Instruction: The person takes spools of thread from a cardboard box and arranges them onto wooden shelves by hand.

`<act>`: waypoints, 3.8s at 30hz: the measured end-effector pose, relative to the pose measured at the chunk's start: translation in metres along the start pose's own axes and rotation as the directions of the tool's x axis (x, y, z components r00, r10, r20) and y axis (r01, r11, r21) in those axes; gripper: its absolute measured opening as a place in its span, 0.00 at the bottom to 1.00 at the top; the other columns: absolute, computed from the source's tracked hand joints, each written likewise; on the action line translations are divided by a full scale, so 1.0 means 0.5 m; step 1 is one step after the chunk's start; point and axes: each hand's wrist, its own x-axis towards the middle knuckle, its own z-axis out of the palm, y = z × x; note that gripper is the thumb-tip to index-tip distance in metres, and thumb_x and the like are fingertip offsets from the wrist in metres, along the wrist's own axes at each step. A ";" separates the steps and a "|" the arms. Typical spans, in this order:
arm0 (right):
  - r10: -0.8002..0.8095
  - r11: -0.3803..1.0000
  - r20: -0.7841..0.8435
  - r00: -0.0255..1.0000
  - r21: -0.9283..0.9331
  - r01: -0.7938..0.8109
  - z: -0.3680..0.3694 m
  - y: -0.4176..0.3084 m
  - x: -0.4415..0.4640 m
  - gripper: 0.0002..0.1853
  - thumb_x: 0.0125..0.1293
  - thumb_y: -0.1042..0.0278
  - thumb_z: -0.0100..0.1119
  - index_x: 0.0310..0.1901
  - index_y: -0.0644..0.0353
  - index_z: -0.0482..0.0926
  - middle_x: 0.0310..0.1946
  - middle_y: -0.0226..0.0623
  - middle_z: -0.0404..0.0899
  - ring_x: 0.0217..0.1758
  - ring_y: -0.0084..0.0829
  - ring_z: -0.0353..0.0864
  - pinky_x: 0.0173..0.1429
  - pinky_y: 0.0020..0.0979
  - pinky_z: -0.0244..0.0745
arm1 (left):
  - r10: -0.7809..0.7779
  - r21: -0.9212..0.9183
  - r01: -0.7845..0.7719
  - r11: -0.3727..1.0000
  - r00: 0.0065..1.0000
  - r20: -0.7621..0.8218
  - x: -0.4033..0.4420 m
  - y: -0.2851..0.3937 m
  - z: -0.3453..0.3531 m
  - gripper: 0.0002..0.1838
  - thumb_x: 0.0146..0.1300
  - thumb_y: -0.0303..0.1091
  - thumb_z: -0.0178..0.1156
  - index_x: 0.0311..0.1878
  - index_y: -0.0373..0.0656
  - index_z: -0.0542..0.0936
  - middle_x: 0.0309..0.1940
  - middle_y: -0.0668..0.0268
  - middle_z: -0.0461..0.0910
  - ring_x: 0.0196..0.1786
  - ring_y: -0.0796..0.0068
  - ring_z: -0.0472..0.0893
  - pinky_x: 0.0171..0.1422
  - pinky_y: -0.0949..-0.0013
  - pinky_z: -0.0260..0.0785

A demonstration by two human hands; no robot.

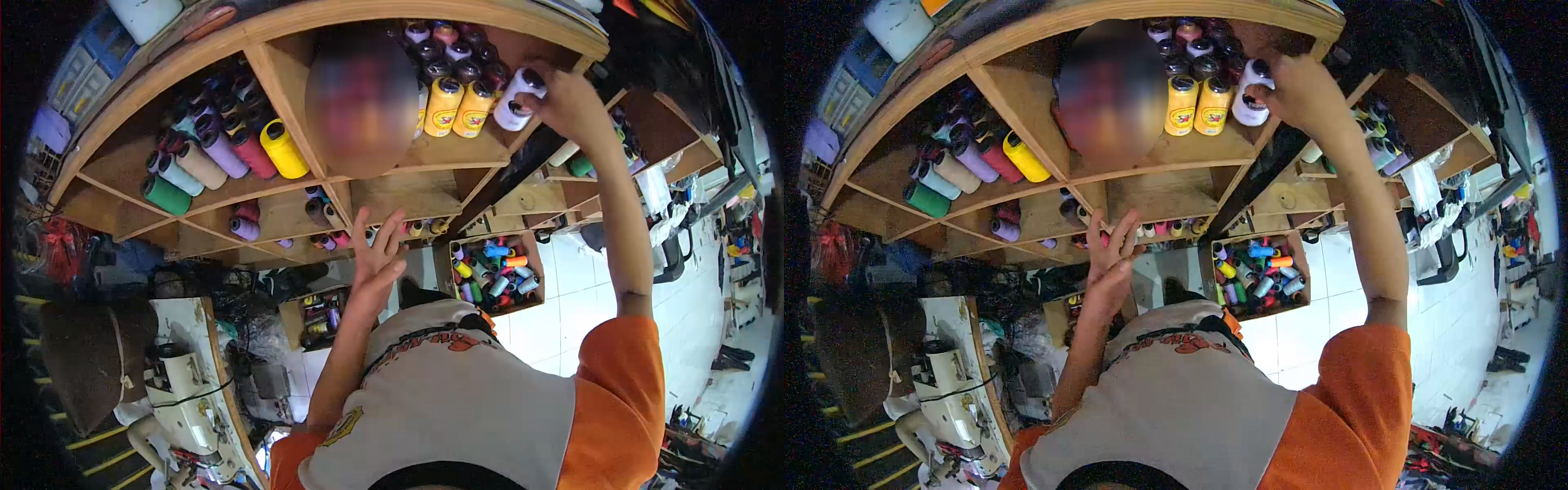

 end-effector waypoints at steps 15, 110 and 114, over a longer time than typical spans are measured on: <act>0.055 0.996 0.120 0.991 0.063 -0.063 0.131 -0.030 0.007 0.19 0.55 0.67 0.61 0.47 0.65 0.71 0.31 0.52 0.79 0.36 0.54 0.78 0.40 0.48 0.74 | 0.050 0.136 -0.033 0.990 0.992 -0.118 -0.041 -0.003 -0.028 0.45 0.56 0.30 0.61 0.70 0.52 0.42 0.62 0.51 0.64 0.67 0.58 0.61 0.66 0.59 0.52; -0.192 0.487 0.869 0.455 0.487 -0.725 1.467 -1.306 -0.689 0.40 0.46 0.63 0.71 0.60 0.64 0.63 0.53 0.41 0.73 0.55 0.38 0.73 0.61 0.35 0.64 | -0.764 0.905 0.299 -0.302 0.492 -0.417 -0.532 -0.664 -1.235 0.42 0.35 0.39 0.72 0.60 0.47 0.69 0.52 0.57 0.74 0.56 0.57 0.72 0.61 0.56 0.62; -0.251 0.294 0.757 0.604 0.654 -0.697 1.442 -1.274 -0.706 0.39 0.44 0.62 0.73 0.57 0.66 0.65 0.52 0.42 0.74 0.56 0.36 0.73 0.60 0.34 0.65 | -0.806 0.919 0.309 -0.245 0.462 -0.370 -0.533 -0.653 -1.229 0.42 0.35 0.39 0.72 0.59 0.47 0.69 0.51 0.57 0.75 0.55 0.58 0.73 0.60 0.57 0.63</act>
